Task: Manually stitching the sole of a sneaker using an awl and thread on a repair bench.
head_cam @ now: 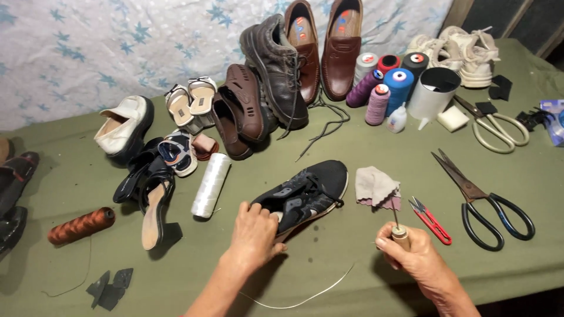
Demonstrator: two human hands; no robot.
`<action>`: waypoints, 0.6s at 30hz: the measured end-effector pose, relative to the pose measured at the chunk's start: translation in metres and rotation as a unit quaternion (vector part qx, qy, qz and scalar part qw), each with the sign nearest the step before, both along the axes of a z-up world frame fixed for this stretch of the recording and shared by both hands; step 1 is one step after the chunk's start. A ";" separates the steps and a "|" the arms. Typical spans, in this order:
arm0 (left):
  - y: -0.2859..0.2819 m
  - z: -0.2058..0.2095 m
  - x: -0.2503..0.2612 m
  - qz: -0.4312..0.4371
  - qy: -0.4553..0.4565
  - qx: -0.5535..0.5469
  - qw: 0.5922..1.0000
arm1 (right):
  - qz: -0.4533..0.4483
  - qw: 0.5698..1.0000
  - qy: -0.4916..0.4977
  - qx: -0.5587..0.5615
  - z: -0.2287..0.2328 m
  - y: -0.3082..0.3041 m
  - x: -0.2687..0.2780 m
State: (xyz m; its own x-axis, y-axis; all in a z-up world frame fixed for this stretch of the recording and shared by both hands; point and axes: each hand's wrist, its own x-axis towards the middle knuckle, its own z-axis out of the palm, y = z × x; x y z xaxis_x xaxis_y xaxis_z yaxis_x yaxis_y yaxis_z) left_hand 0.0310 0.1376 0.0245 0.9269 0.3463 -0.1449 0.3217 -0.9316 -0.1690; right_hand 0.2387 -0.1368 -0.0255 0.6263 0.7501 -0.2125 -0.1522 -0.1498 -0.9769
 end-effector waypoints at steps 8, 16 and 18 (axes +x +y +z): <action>-0.003 0.012 -0.011 0.009 -0.102 -0.107 0.989 | 0.069 0.969 -0.205 -0.124 -0.016 0.022 -0.019; -0.010 0.025 -0.023 0.197 -0.124 -0.365 0.902 | 0.268 0.793 -0.397 -0.377 -0.018 0.033 -0.051; -0.011 0.022 -0.025 0.201 -0.129 -0.373 0.897 | 0.268 0.786 -0.406 -0.381 -0.014 0.039 -0.058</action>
State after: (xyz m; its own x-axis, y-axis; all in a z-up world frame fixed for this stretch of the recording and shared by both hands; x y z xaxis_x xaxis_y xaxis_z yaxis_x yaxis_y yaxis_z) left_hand 0.0055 0.1264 0.0468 0.7850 0.5558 -0.2737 0.5953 -0.5544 0.5815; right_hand 0.1806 -0.0983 -0.0393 0.4247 0.8008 -0.4223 0.7597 -0.5690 -0.3149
